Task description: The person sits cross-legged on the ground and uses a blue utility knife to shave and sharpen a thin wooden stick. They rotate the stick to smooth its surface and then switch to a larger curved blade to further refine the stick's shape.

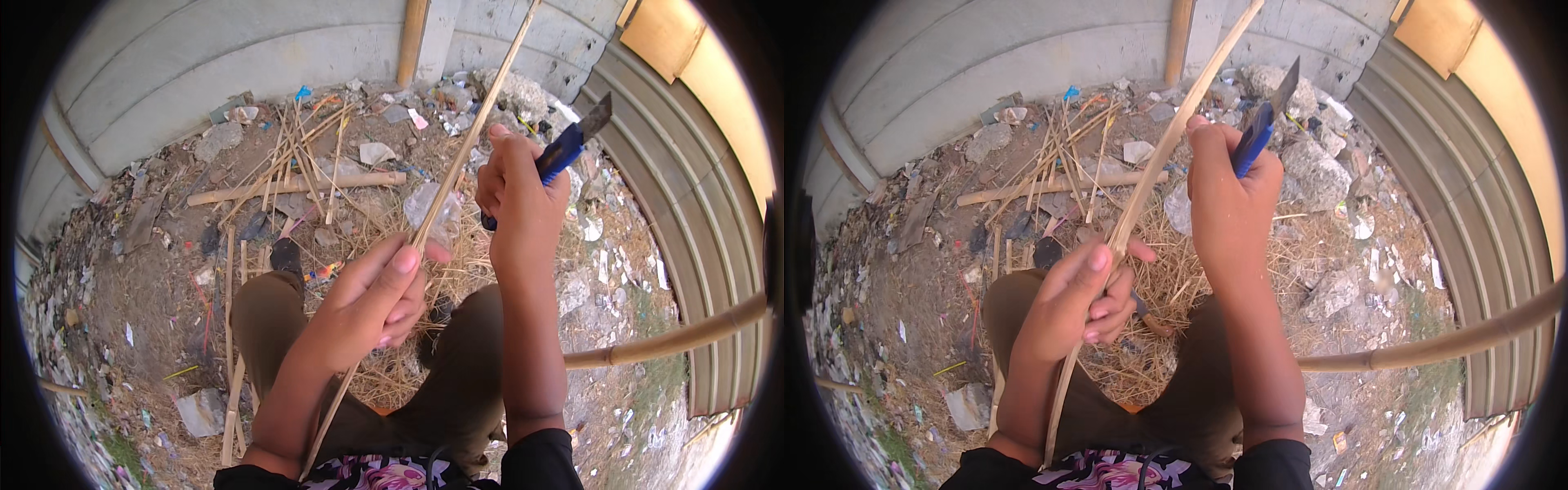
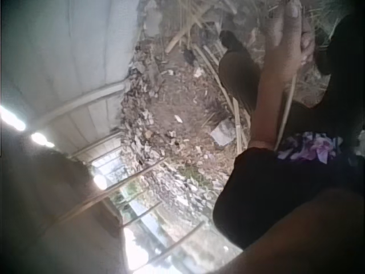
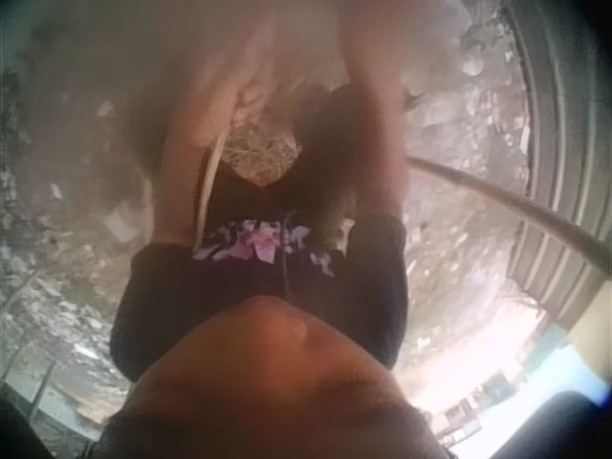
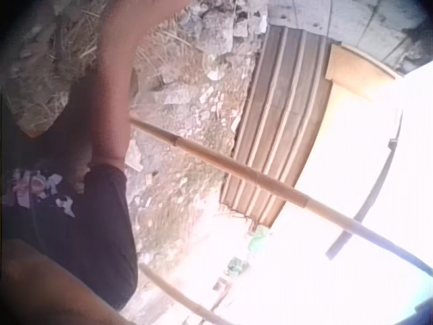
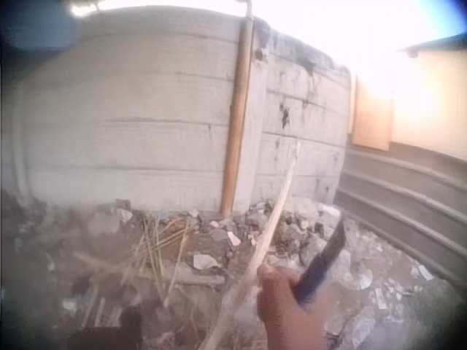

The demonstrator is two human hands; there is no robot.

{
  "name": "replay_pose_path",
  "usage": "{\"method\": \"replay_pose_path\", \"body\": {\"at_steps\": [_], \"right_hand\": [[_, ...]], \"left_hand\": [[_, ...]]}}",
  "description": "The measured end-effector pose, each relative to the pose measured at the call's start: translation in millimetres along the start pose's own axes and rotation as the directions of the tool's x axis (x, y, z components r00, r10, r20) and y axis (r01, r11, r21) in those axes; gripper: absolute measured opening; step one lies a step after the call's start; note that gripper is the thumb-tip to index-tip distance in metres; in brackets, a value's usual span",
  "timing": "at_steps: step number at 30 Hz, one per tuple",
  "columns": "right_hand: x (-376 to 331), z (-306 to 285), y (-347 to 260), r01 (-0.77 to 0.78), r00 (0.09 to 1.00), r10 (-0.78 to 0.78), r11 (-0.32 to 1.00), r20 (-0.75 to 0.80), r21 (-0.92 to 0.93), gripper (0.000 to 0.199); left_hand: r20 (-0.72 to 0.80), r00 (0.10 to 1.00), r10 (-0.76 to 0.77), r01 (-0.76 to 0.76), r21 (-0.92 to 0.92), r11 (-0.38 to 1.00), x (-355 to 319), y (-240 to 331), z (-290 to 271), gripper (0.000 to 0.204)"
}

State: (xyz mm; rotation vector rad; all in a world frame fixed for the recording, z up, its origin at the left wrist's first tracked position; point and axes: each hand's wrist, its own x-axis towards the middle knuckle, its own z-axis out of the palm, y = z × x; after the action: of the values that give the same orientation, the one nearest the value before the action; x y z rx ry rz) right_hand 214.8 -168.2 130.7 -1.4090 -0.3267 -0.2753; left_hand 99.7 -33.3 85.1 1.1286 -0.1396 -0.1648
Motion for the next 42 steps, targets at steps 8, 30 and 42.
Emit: {"method": "replay_pose_path", "body": {"at_steps": [8, 30, 42], "right_hand": [[-23, -41, 66, 0.088, 0.929, 0.197, 0.706, 0.314, -0.703, 0.035], [-75, -42, 92, 0.465, 0.801, -0.03, 0.661, 0.598, -0.589, 0.013], [-78, -16, 95, 0.669, 0.714, -0.204, 0.484, 0.67, -0.565, 0.013]], "left_hand": [[-0.173, 0.904, -0.39, 0.397, 0.007, 0.918, 9, -41, -29, 0.056], [-0.207, 0.978, 0.01, 0.096, 0.496, 0.863, -46, -62, -17, 0.036], [-0.217, 0.955, 0.203, -0.024, 0.626, 0.78, -63, -64, -25, 0.036]]}}
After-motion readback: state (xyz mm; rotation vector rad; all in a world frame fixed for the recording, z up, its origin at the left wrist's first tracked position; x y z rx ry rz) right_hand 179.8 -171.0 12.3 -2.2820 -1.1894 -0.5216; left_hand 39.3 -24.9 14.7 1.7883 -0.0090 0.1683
